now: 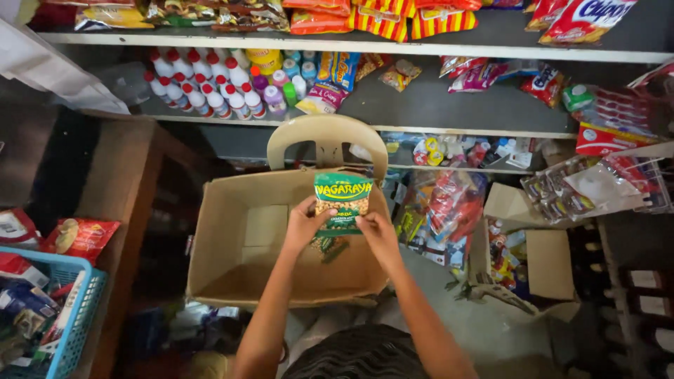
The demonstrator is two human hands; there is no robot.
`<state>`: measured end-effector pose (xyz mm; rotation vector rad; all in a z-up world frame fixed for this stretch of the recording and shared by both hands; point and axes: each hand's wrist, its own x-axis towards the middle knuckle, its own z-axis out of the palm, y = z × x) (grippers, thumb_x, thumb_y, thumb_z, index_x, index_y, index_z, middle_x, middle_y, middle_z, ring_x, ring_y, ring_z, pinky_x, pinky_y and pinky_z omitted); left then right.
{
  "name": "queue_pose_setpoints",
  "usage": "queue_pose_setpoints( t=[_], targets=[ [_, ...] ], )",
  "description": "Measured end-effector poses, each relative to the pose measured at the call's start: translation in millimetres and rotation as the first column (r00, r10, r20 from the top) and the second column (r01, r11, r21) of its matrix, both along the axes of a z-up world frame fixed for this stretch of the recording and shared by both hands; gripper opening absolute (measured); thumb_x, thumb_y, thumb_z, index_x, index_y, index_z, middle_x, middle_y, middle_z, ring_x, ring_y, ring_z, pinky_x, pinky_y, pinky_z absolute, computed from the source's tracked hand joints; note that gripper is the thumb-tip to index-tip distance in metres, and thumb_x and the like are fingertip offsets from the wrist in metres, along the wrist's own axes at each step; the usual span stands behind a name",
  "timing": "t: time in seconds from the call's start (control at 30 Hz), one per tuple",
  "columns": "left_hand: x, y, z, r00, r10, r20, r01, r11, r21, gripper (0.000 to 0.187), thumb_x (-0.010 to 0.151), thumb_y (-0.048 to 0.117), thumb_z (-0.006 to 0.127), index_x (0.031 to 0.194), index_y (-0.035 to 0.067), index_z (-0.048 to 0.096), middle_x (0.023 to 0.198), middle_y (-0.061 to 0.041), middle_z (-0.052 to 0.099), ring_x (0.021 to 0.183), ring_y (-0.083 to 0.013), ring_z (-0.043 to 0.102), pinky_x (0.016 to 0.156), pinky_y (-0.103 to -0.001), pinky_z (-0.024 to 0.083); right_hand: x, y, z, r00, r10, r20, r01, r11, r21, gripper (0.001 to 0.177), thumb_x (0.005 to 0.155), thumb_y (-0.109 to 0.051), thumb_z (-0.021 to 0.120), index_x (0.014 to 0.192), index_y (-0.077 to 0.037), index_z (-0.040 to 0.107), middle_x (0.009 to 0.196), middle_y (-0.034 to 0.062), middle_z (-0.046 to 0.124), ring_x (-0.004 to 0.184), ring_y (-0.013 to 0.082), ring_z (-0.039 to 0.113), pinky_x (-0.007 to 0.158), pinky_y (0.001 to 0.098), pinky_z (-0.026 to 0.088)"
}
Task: Picking instant noodle packets and other snacks from store shelves and packing them into a cardboard box.
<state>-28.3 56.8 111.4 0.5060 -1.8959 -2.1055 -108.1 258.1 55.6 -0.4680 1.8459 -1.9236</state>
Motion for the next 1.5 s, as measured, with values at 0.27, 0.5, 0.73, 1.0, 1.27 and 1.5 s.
queue_pose_setpoints(
  t=[0.27,0.5,0.73,1.0,1.27,1.5],
  targets=[
    [-45.3,40.1,-9.4,0.994,0.097,-0.041,-0.098,0.995,-0.022,0.042,0.1,0.016,0.07,0.137,-0.003,0.061,0.117,-0.006,0.072,0.106,-0.0111,0.063,0.093,-0.027,0.052,-41.8,28.9,63.2,0.947,-0.016,-0.322,0.001,0.999,-0.047,0.028,0.092,-0.01,0.078,0.113,-0.004,0.06,0.104,0.0048,0.062,0.095,0.0131,0.057,0.082,0.0287,0.047],
    [-123.2,130.9,13.3,0.958,-0.058,-0.279,-0.011,0.971,-0.239,0.088,0.084,-0.002,0.074,0.157,-0.001,0.026,0.148,-0.014,0.051,0.136,-0.022,0.048,0.115,-0.035,0.038,-115.7,122.4,126.5,0.798,0.219,-0.561,-0.028,0.944,0.329,0.035,0.092,-0.006,0.076,0.125,-0.017,0.072,0.107,0.0123,0.066,0.103,0.0294,0.064,0.092,0.0373,0.05],
    [-253.3,160.9,18.6,0.939,-0.117,-0.324,0.028,0.963,-0.268,0.082,0.086,-0.002,0.071,0.156,0.001,0.028,0.139,-0.012,0.057,0.127,-0.0196,0.056,0.106,-0.034,0.046,-237.0,168.2,176.4,0.547,0.042,-0.836,0.007,0.998,0.055,0.03,0.084,-0.001,0.074,0.112,-0.011,0.071,0.122,0.0187,0.06,0.111,0.0337,0.061,0.084,0.0389,0.053],
    [-359.7,160.6,102.0,0.832,-0.167,-0.529,-0.11,0.885,-0.452,0.051,0.091,0.004,0.071,0.138,0.009,0.054,0.133,-0.01,0.057,0.118,-0.0224,0.063,0.099,-0.035,0.055,-369.7,143.5,254.8,0.259,-0.232,-0.938,0.23,0.958,-0.173,0.023,0.089,0.0,0.068,0.109,-0.01,0.067,0.108,0.0144,0.058,0.093,0.0321,0.069,0.078,0.0391,0.056],
    [-430.6,176.6,118.6,0.771,-0.234,-0.592,-0.397,0.551,-0.734,0.053,0.081,0.007,0.075,0.131,0.009,0.058,0.129,-0.022,0.056,0.124,-0.0445,0.051,0.108,-0.049,0.041,-473.0,90.5,195.7,0.236,-0.128,-0.963,0.335,0.941,-0.043,0.028,0.085,0.005,0.062,0.105,-0.014,0.068,0.11,0.0139,0.061,0.098,0.0364,0.068,0.081,0.0462,0.055],
    [-511.8,126.9,62.6,0.924,-0.098,-0.37,-0.374,-0.019,-0.927,0.052,0.091,0.025,0.058,0.137,0.0,0.053,0.142,-0.022,0.052,0.131,-0.0395,0.049,0.112,-0.05,0.038,-514.7,56.3,162.3,0.125,0.035,-0.992,0.522,0.847,0.095,0.04,0.083,0.004,0.063,0.118,-0.013,0.074,0.123,0.0175,0.06,0.115,0.0443,0.054,0.1,0.049,0.048]
  ],
)
